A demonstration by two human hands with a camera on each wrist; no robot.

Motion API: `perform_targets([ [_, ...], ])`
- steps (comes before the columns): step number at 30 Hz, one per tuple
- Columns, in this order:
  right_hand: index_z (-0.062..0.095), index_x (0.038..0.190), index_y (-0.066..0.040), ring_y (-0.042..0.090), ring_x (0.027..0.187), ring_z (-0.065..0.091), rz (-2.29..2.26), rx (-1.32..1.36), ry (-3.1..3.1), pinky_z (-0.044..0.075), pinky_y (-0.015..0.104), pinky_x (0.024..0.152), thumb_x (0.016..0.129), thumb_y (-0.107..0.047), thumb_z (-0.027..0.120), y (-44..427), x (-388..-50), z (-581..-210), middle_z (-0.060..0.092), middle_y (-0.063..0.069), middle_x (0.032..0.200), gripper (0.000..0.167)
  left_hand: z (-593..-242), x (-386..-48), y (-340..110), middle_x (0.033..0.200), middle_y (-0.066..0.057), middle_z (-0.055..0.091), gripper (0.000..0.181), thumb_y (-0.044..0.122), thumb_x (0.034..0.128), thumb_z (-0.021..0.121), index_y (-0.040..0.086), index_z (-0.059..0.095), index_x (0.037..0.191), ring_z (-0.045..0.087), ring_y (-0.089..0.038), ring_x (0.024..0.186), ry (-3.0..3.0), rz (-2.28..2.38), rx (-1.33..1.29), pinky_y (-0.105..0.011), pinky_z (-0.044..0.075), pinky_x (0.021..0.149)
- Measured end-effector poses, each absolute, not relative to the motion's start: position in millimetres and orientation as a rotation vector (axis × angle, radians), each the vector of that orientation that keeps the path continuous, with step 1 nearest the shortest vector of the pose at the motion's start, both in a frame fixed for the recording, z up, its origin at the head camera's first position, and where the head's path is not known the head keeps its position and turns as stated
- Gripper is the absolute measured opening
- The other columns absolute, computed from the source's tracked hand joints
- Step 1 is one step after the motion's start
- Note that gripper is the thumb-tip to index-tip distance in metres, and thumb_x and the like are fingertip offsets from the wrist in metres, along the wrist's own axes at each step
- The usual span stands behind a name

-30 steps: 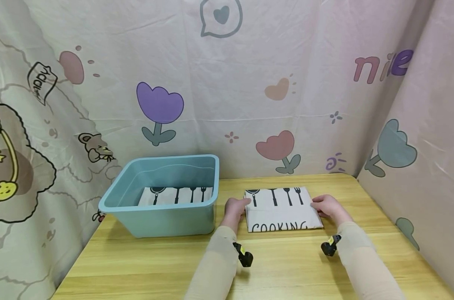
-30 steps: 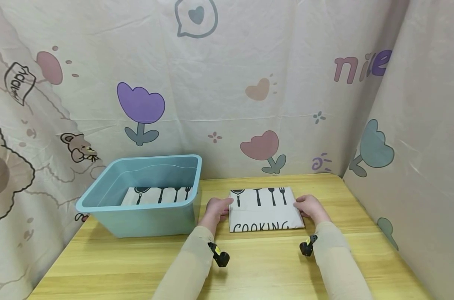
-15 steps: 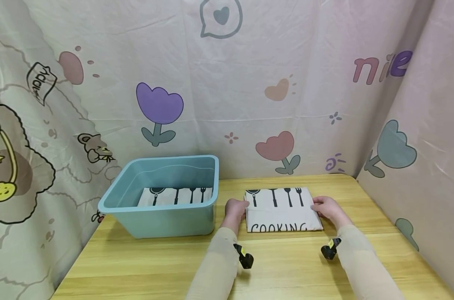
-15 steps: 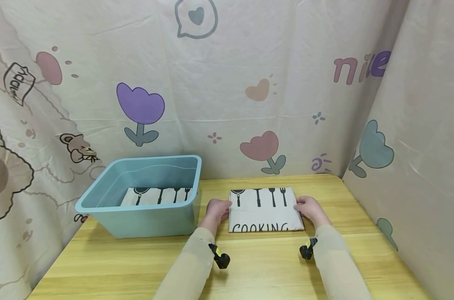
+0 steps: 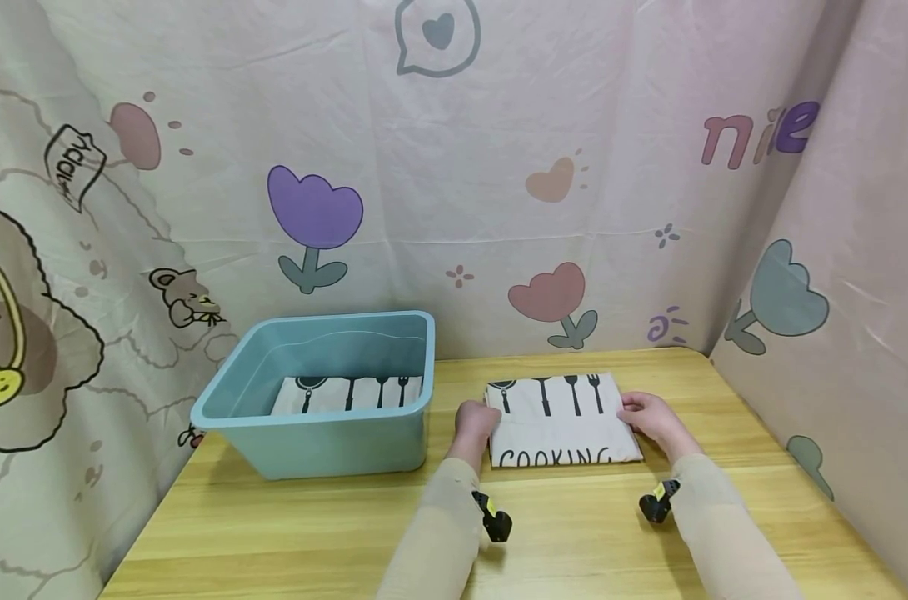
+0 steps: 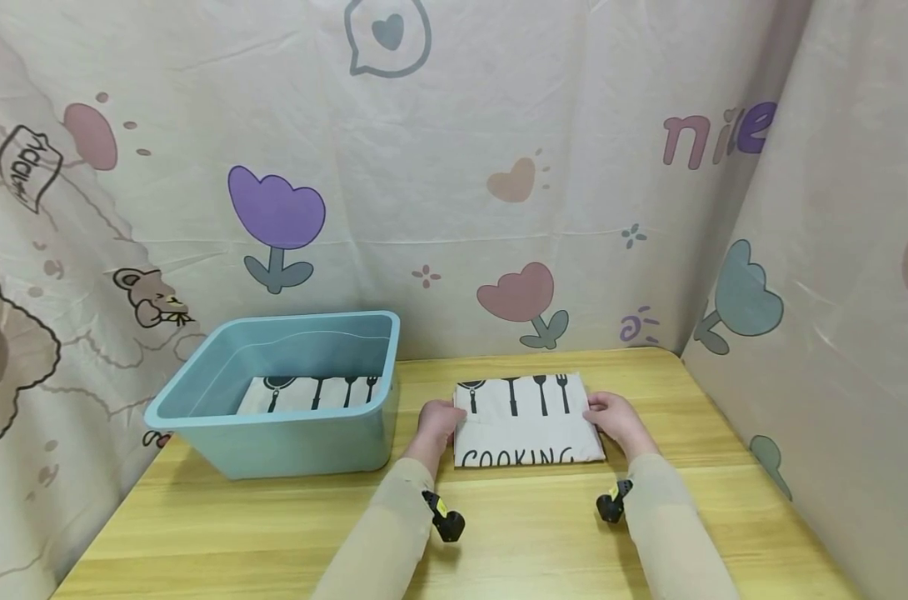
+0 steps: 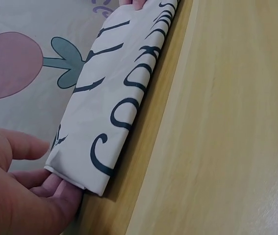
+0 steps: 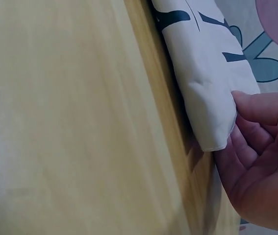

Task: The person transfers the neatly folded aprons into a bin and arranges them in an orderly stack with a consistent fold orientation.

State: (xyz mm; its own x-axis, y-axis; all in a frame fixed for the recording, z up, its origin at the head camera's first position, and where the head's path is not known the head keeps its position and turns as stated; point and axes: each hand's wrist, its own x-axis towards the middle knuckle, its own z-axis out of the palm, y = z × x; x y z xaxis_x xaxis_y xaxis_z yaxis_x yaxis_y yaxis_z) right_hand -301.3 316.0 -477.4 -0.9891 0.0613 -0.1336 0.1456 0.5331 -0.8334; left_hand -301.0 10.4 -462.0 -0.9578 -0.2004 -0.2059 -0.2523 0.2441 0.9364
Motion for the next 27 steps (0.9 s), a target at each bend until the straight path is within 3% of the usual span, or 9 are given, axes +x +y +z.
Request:
perform_targets([
  [1, 0.047, 0.131, 0.017, 0.032, 0.104, 0.057, -1.464, 0.185, 2.673, 0.052, 0.034, 0.084, 0.095, -0.001, 0.059, 315.9, -301.1, -477.7, 0.060, 0.027, 0.114, 0.042, -461.6, -300.7, 10.7, 0.082, -0.011, 0.062, 0.010, -0.010, 0.0789, 0.058, -0.004, 0.065, 0.081, 0.058, -0.025, 0.076, 2.437, 1.859, -0.442, -0.033, 0.053, 0.068],
  [2, 0.048, 0.131, 0.017, 0.033, 0.104, 0.057, -1.468, 0.183, 2.674, 0.052, 0.035, 0.084, 0.095, -0.001, 0.059, 316.2, -301.0, -478.1, 0.060, 0.027, 0.114, 0.041, -460.9, -299.9, 11.2, 0.095, -0.015, 0.066, 0.021, -0.011, 0.0795, 0.056, -0.007, 0.068, 0.096, 0.062, -0.029, 0.088, 2.433, 1.865, -0.443, -0.036, 0.054, 0.078],
  [4, 0.047, 0.131, 0.017, 0.033, 0.105, 0.057, -1.477, 0.176, 2.673, 0.052, 0.035, 0.085, 0.096, -0.001, 0.059, 316.4, -300.5, -478.6, 0.059, 0.027, 0.115, 0.041, -460.3, -299.2, 11.9, 0.122, -0.022, 0.063, 0.042, -0.011, 0.0813, 0.054, -0.007, 0.064, 0.122, 0.057, -0.037, 0.115, 2.441, 1.866, -0.437, -0.044, 0.049, 0.097],
  [7, 0.047, 0.132, 0.017, 0.034, 0.106, 0.057, -1.495, 0.169, 2.669, 0.052, 0.035, 0.085, 0.096, -0.001, 0.058, 316.6, -299.9, -479.9, 0.058, 0.028, 0.116, 0.041, -461.3, -299.5, 11.9, 0.135, -0.024, 0.055, 0.050, -0.013, 0.0821, 0.051, -0.006, 0.058, 0.132, 0.046, -0.042, 0.129, 2.429, 1.888, -0.425, -0.049, 0.039, 0.107],
  [15, 0.047, 0.132, 0.016, 0.035, 0.108, 0.056, -1.499, 0.170, 2.681, 0.052, 0.038, 0.087, 0.096, -0.002, 0.059, 317.3, -299.2, -482.3, 0.058, 0.029, 0.118, 0.042, -468.9, -301.1, 11.3, 0.126, -0.022, 0.062, 0.050, -0.016, 0.0781, 0.052, -0.004, 0.064, 0.125, 0.054, -0.037, 0.120, 2.340, 2.018, -0.438, -0.043, 0.047, 0.099],
  [23, 0.047, 0.131, 0.016, 0.029, 0.102, 0.058, -1.543, 0.165, 2.668, 0.052, 0.027, 0.078, 0.096, -0.001, 0.059, 317.9, -297.8, -482.7, 0.059, 0.027, 0.117, 0.041, -476.6, -302.8, 8.9, 0.117, -0.023, 0.066, 0.053, -0.019, 0.0731, 0.049, -0.008, 0.064, 0.123, 0.062, -0.028, 0.099, 2.200, 2.179, -0.389, -0.031, 0.056, 0.076],
  [27, 0.047, 0.132, 0.015, 0.022, 0.096, 0.058, -1.574, 0.188, 2.635, 0.051, 0.025, 0.074, 0.097, -0.003, 0.059, 317.4, -295.8, -481.3, 0.060, 0.024, 0.115, 0.041, -478.3, -302.0, 6.8, 0.116, -0.024, 0.066, 0.053, -0.019, 0.0742, 0.048, -0.009, 0.063, 0.124, 0.064, -0.026, 0.093, 2.130, 2.230, -0.382, -0.031, 0.057, 0.072],
])
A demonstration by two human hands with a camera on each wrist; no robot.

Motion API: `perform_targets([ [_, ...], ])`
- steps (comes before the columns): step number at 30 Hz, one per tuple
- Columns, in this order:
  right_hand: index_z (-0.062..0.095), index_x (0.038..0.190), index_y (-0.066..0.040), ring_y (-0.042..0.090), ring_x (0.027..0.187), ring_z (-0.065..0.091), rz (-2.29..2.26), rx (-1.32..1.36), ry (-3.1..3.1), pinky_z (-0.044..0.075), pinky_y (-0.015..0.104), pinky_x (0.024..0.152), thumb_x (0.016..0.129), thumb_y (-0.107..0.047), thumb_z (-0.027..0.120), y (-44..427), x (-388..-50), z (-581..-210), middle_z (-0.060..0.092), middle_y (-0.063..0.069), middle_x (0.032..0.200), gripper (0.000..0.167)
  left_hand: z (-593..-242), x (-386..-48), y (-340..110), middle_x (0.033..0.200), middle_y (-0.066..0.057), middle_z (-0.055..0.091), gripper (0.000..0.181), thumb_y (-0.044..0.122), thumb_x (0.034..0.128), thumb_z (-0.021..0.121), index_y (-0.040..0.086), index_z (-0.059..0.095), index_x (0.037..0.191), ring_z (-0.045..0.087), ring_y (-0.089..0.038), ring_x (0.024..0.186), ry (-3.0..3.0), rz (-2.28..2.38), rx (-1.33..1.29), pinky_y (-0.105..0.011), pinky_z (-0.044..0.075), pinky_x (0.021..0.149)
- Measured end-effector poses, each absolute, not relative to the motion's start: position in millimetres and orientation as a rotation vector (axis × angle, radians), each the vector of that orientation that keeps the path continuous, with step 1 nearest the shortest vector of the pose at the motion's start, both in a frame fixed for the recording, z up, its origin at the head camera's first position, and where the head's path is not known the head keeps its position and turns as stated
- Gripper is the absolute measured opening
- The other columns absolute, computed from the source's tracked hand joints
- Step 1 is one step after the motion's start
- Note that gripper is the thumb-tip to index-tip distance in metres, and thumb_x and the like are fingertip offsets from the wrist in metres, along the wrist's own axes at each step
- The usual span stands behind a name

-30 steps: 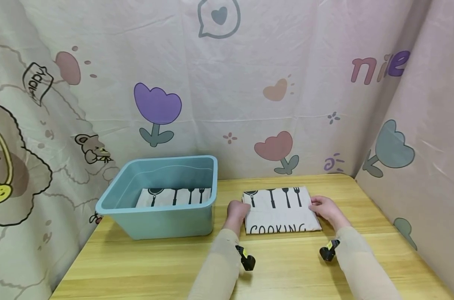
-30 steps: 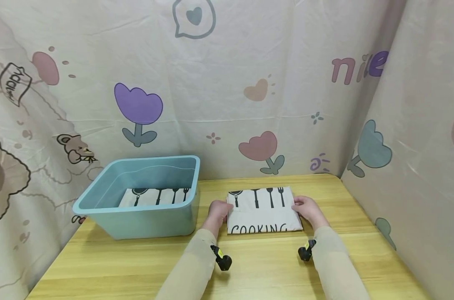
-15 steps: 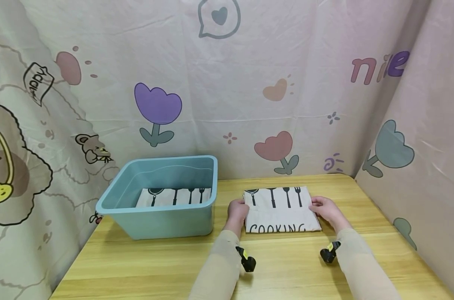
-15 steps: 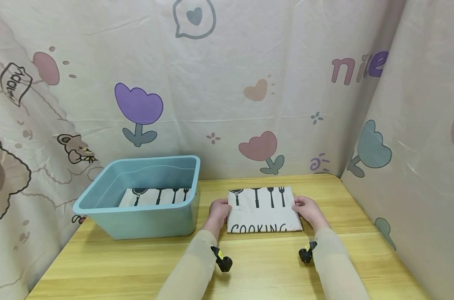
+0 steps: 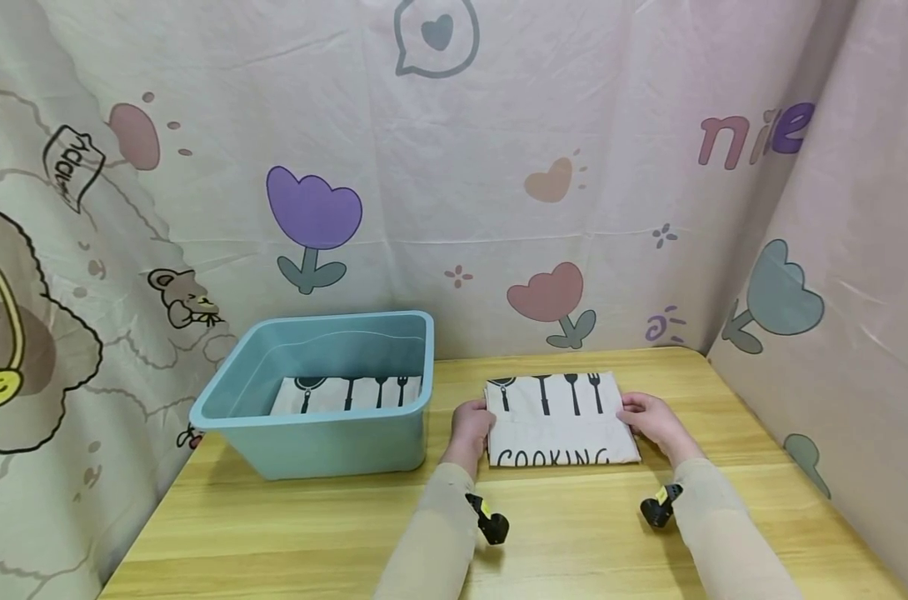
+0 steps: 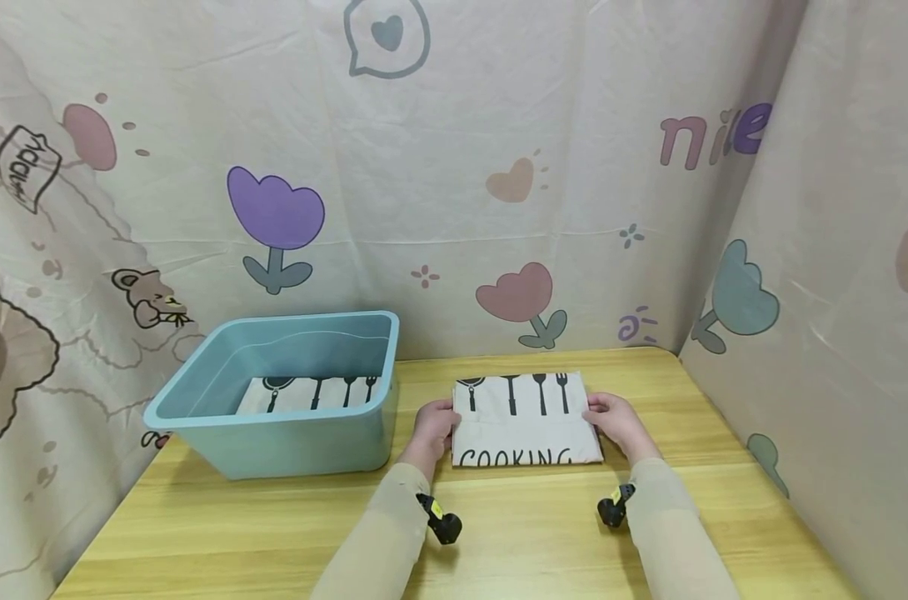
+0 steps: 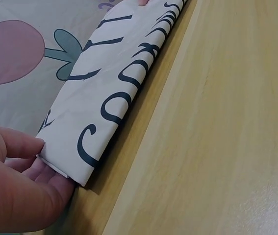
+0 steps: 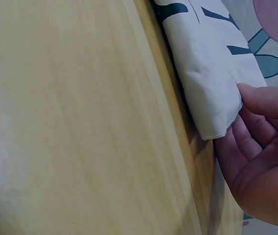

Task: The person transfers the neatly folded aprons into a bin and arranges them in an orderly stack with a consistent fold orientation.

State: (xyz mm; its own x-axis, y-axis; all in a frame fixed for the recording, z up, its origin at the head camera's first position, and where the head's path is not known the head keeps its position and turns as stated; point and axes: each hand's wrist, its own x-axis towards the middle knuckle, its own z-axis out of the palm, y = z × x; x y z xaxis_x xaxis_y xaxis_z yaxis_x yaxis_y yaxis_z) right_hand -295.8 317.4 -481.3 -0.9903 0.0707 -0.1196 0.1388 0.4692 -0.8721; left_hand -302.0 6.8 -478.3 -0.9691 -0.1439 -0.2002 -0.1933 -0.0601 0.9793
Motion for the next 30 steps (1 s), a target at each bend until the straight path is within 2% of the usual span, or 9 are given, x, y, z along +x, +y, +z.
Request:
perform_targets([
  [8, 0.045, 0.133, 0.015, 0.011, 0.085, 0.060, -1.714, 0.195, 2.518, 0.054, 0.025, 0.072, 0.096, -0.002, 0.059, 319.9, -291.8, -480.0, 0.059, 0.026, 0.120, 0.043, -475.9, -299.9, 2.2, 0.118, -0.022, 0.066, 0.051, -0.016, 0.0815, 0.051, -0.006, 0.060, 0.131, 0.068, -0.027, 0.094, 1.974, 2.302, -0.365, -0.035, 0.059, 0.074],
  [13, 0.044, 0.133, 0.016, 0.009, 0.081, 0.061, -1.828, 0.159, 2.423, 0.055, 0.026, 0.070, 0.096, -0.003, 0.059, 323.4, -290.0, -477.9, 0.066, 0.008, 0.104, 0.044, -470.6, -298.9, 0.3, 0.120, -0.022, 0.066, 0.051, -0.014, 0.0828, 0.053, -0.004, 0.059, 0.133, 0.069, -0.027, 0.093, 1.942, 2.321, -0.359, -0.035, 0.059, 0.072],
  [17, 0.043, 0.135, 0.015, 0.009, 0.081, 0.062, -1.884, 0.139, 2.378, 0.054, 0.026, 0.070, 0.097, -0.004, 0.059, 324.5, -288.1, -471.4, 0.065, -0.004, 0.097, 0.046, -466.4, -299.7, 0.4, 0.122, -0.021, 0.065, 0.050, -0.012, 0.0847, 0.055, -0.003, 0.058, 0.134, 0.068, -0.024, 0.095, 1.932, 2.328, -0.350, -0.033, 0.059, 0.073],
  [25, 0.039, 0.135, 0.019, 0.006, 0.087, 0.061, -1.917, 0.020, 2.390, 0.056, 0.028, 0.077, 0.098, -0.007, 0.060, 327.2, -282.4, -452.6, 0.064, -0.001, 0.103, 0.050, -454.9, -299.5, -1.8, 0.122, -0.021, 0.065, 0.049, -0.010, 0.0858, 0.056, -0.003, 0.058, 0.134, 0.067, -0.024, 0.097, 1.939, 2.354, -0.303, -0.032, 0.058, 0.075],
  [30, 0.040, 0.132, 0.019, 0.004, 0.086, 0.061, -1.952, -0.031, 2.369, 0.056, 0.028, 0.078, 0.099, -0.009, 0.059, 328.4, -279.6, -439.9, 0.064, -0.006, 0.100, 0.047, -444.3, -296.4, -1.2, 0.123, -0.019, 0.065, 0.048, -0.009, 0.0857, 0.057, -0.001, 0.059, 0.133, 0.066, -0.021, 0.095, 1.956, 2.368, -0.300, -0.031, 0.058, 0.074],
])
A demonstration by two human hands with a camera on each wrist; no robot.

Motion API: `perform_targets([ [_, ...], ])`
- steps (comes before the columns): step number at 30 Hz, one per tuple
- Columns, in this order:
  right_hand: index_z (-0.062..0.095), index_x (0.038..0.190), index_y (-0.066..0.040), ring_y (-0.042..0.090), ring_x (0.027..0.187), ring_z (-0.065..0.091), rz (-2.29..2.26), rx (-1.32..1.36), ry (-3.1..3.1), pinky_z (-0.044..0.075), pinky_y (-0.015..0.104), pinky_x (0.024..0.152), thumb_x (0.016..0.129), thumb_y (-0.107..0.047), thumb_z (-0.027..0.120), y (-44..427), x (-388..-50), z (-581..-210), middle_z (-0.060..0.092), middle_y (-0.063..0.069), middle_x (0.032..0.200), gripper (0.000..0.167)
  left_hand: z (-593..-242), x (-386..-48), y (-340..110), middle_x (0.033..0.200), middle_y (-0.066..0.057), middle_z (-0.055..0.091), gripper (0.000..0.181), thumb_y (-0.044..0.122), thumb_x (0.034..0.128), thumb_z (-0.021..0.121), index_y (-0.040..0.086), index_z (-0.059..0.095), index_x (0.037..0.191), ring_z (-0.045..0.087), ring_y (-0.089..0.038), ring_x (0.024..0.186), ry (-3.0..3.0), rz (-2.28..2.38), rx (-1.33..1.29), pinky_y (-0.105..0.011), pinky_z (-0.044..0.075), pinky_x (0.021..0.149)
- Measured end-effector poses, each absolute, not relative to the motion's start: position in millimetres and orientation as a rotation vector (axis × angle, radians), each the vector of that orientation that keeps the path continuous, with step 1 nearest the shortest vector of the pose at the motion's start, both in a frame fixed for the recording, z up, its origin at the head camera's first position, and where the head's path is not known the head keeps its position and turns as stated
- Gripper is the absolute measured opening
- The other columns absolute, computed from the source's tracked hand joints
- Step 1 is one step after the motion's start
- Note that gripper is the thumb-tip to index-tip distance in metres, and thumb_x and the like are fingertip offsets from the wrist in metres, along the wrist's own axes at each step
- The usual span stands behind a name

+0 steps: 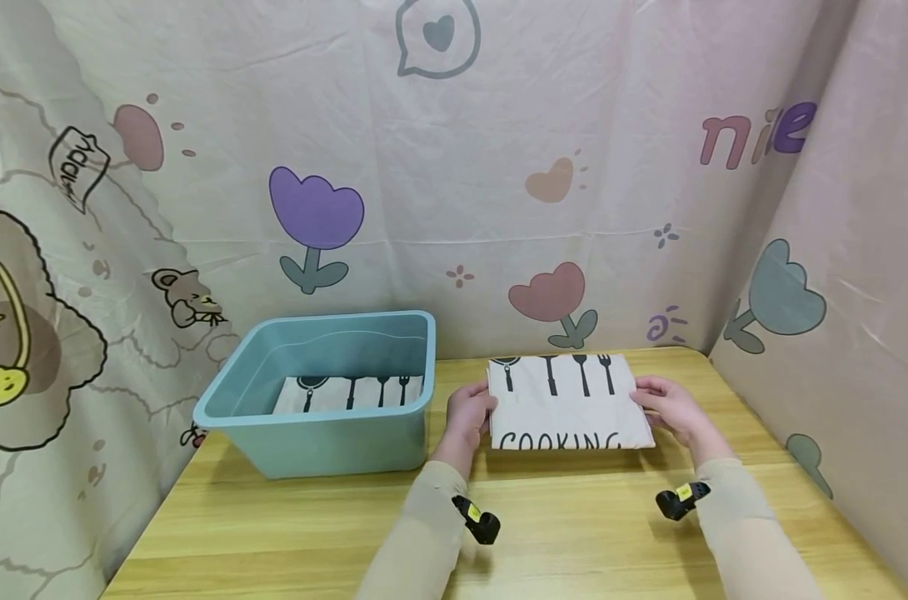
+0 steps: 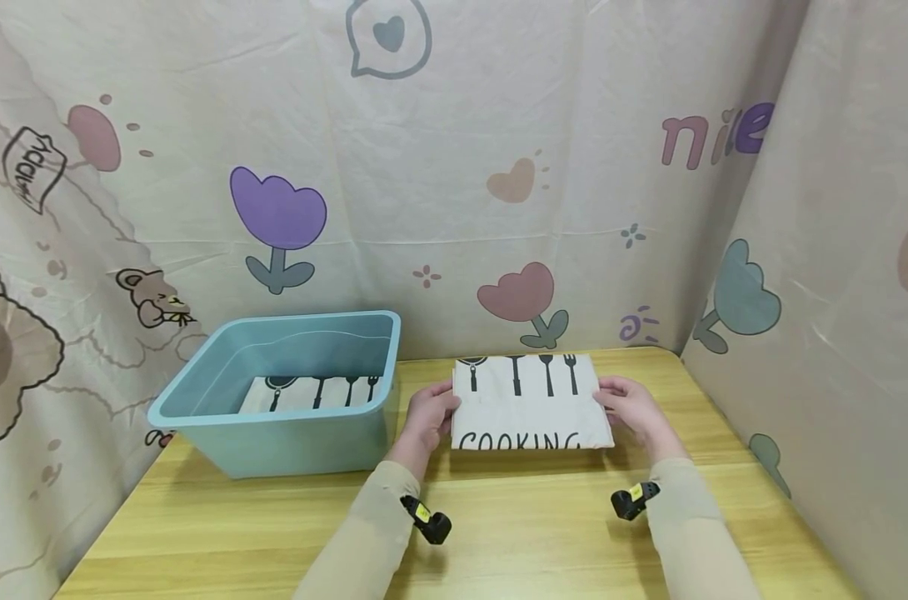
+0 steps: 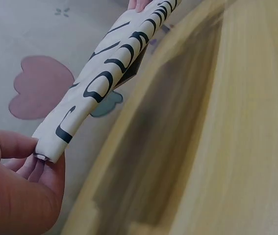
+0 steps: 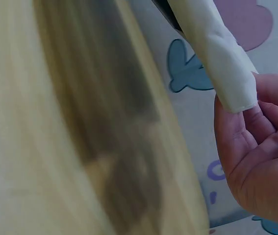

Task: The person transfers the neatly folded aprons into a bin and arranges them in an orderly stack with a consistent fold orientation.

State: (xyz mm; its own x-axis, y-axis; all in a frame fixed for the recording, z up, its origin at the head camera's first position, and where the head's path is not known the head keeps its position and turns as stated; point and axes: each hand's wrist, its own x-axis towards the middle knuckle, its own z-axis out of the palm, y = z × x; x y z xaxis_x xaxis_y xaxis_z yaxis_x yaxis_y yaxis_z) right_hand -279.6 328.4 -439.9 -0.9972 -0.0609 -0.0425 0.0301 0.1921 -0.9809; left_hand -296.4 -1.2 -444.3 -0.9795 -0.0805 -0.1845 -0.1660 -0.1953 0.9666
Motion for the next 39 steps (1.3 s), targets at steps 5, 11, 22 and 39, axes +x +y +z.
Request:
perform_targets([
  [5, 0.049, 0.124, 0.013, 0.005, 0.086, 0.061, -2.017, -0.090, 2.323, 0.056, 0.026, 0.077, 0.099, -0.007, 0.057, 333.2, -276.8, -426.0, 0.062, -0.010, 0.096, 0.033, -431.7, -292.8, 0.9, 0.117, -0.019, 0.068, 0.048, -0.009, 0.0846, 0.058, 0.001, 0.062, 0.132, 0.066, -0.017, 0.082, 1.928, 2.419, -0.257, -0.026, 0.056, 0.065],
  [11, 0.059, 0.115, -0.007, 0.006, 0.086, 0.062, -2.075, -0.187, 2.282, 0.056, 0.025, 0.075, 0.100, -0.005, 0.056, 338.8, -271.3, -408.3, 0.063, -0.010, 0.096, 0.016, -412.0, -285.5, 3.5, 0.113, -0.017, 0.069, 0.044, -0.008, 0.0859, 0.059, 0.001, 0.064, 0.129, 0.066, -0.018, 0.080, 1.912, 2.449, -0.235, -0.026, 0.055, 0.063],
  [22, 0.069, 0.101, -0.025, 0.008, 0.083, 0.065, -2.152, -0.257, 2.257, 0.056, 0.026, 0.070, 0.099, -0.006, 0.059, 346.6, -261.1, -374.8, 0.069, -0.009, 0.095, 0.022, -371.5, -272.4, 6.1, 0.113, -0.016, 0.069, 0.043, -0.007, 0.0859, 0.060, 0.001, 0.065, 0.128, 0.066, -0.021, 0.085, 1.904, 2.495, -0.165, -0.032, 0.058, 0.069],
  [39, 0.065, 0.107, -0.019, 0.010, 0.084, 0.066, -2.302, -0.358, 2.123, 0.057, 0.025, 0.069, 0.099, -0.005, 0.059, 316.2, -258.1, -333.9, 0.070, -0.005, 0.098, 0.018, -312.1, -260.1, -30.2, 0.118, -0.009, 0.069, 0.038, -0.002, 0.0911, 0.064, 0.009, 0.068, 0.127, 0.067, -0.023, 0.097, 1.946, 2.528, -0.047, -0.036, 0.058, 0.079],
])
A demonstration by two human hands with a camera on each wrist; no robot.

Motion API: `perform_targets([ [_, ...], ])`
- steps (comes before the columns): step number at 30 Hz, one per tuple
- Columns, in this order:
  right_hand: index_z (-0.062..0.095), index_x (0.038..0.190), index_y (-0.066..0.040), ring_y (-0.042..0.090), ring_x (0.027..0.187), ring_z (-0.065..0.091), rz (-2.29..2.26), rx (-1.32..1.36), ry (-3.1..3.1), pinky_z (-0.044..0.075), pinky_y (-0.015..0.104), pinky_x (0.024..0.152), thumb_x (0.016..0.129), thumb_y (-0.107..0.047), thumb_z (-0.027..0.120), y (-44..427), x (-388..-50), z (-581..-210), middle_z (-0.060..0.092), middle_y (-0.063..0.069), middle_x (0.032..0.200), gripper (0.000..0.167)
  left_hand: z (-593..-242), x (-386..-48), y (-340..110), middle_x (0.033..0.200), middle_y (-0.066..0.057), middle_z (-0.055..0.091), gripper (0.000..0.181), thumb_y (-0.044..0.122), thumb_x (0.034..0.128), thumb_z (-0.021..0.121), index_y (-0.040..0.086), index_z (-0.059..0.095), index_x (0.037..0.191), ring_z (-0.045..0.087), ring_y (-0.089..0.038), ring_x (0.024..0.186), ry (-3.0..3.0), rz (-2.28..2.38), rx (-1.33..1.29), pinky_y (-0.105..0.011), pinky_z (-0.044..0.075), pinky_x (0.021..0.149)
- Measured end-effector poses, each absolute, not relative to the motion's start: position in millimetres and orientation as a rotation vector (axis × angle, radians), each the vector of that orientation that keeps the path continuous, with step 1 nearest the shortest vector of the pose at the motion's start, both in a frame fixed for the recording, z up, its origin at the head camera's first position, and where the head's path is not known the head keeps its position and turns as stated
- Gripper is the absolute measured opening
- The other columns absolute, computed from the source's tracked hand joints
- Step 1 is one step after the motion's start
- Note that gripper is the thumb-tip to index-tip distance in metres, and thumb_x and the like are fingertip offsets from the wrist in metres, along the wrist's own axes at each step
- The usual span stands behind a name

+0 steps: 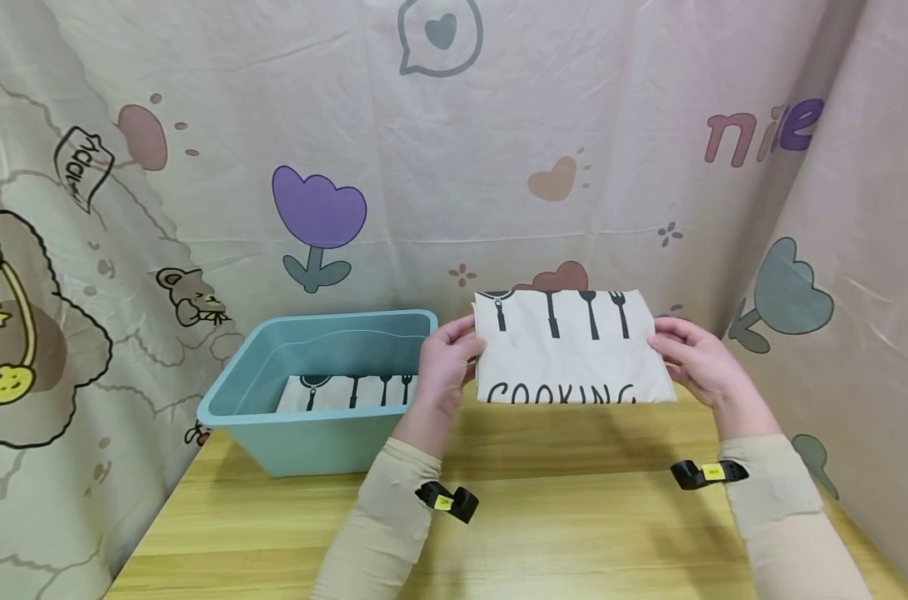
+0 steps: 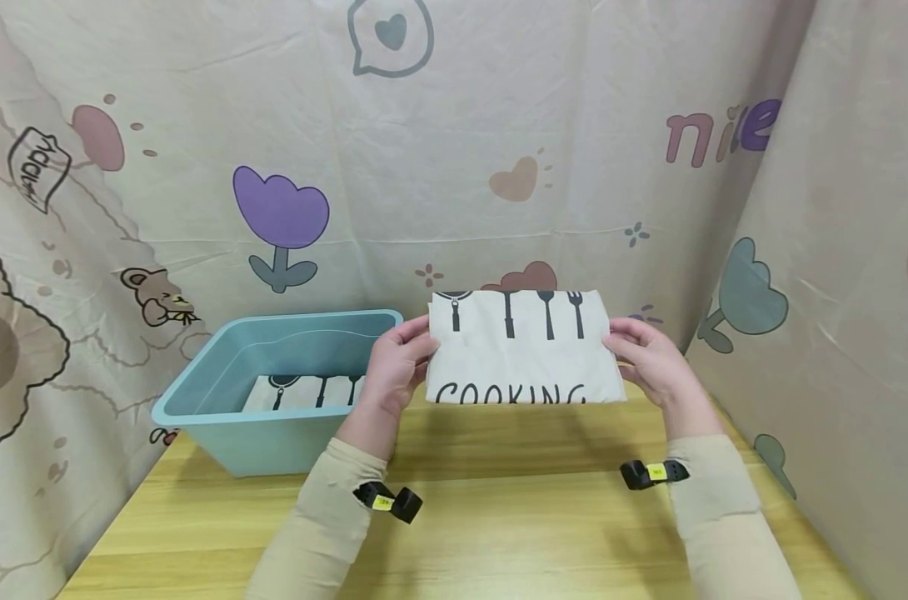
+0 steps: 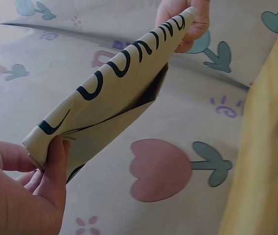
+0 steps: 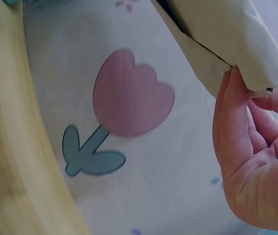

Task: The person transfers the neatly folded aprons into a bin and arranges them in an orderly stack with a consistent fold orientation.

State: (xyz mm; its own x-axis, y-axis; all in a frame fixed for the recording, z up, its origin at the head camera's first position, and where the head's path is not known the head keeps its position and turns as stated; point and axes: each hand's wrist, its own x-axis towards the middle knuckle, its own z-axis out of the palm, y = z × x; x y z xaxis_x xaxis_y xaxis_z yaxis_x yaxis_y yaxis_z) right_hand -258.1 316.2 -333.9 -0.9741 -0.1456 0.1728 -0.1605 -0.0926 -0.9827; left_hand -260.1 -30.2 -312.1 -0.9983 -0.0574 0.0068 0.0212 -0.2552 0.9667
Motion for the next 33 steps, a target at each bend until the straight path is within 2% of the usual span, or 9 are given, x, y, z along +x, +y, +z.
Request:
perform_targets([
  [6, 0.065, 0.108, -0.019, 0.009, 0.085, 0.066, 2.269, 0.349, -2.099, 0.057, 0.024, 0.070, 0.098, -0.008, 0.061, 296.3, -258.2, -318.3, 0.069, -0.006, 0.099, 0.015, -298.2, -259.6, -48.5, 0.119, -0.012, 0.069, 0.040, -0.005, 0.0900, 0.064, 0.007, 0.067, 0.128, 0.067, -0.020, 0.090, -1.844, -2.437, 0.013, -0.031, 0.058, 0.072],
  [13, 0.064, 0.109, -0.016, 0.009, 0.084, 0.067, 2.263, 0.396, -2.084, 0.057, 0.024, 0.070, 0.098, -0.009, 0.062, 266.0, -261.9, -300.8, 0.069, -0.003, 0.099, 0.013, -284.3, -258.0, -79.3, 0.111, -0.012, 0.068, 0.041, -0.005, 0.0909, 0.061, 0.004, 0.064, 0.131, 0.066, -0.012, 0.075, -1.839, -2.403, -0.011, -0.024, 0.056, 0.064],
  [21, 0.061, 0.106, -0.011, 0.009, 0.080, 0.065, 2.373, 0.416, -1.999, 0.057, 0.022, 0.066, 0.099, 0.000, 0.055, 219.4, -268.2, -289.6, 0.066, -0.002, 0.094, 0.015, -275.7, -259.7, -127.2, 0.105, -0.004, 0.068, 0.043, -0.002, 0.0947, 0.058, 0.003, 0.058, 0.137, 0.065, -0.011, 0.078, -1.887, -2.375, -0.033, -0.024, 0.056, 0.069],
  [26, 0.060, 0.106, -0.009, 0.009, 0.078, 0.064, 2.390, 0.428, -1.978, 0.057, 0.024, 0.066, 0.098, 0.004, 0.053, 188.0, -275.7, -293.0, 0.065, -0.003, 0.090, 0.017, -275.7, -259.7, -160.5, 0.099, 0.003, 0.068, 0.046, -0.002, 0.0963, 0.056, -0.003, 0.051, 0.142, 0.066, -0.009, 0.079, -1.927, -2.336, -0.056, -0.023, 0.056, 0.072],
  [33, 0.056, 0.116, 0.002, 0.011, 0.076, 0.065, 2.413, 0.438, -1.975, 0.057, 0.025, 0.065, 0.097, 0.005, 0.054, 147.0, -282.4, -299.7, 0.064, -0.001, 0.089, 0.020, -273.1, -255.5, -200.6, 0.088, 0.008, 0.071, 0.052, -0.005, 0.0953, 0.053, -0.009, 0.041, 0.145, 0.066, -0.005, 0.072, -1.919, -2.353, -0.062, -0.020, 0.056, 0.067],
])
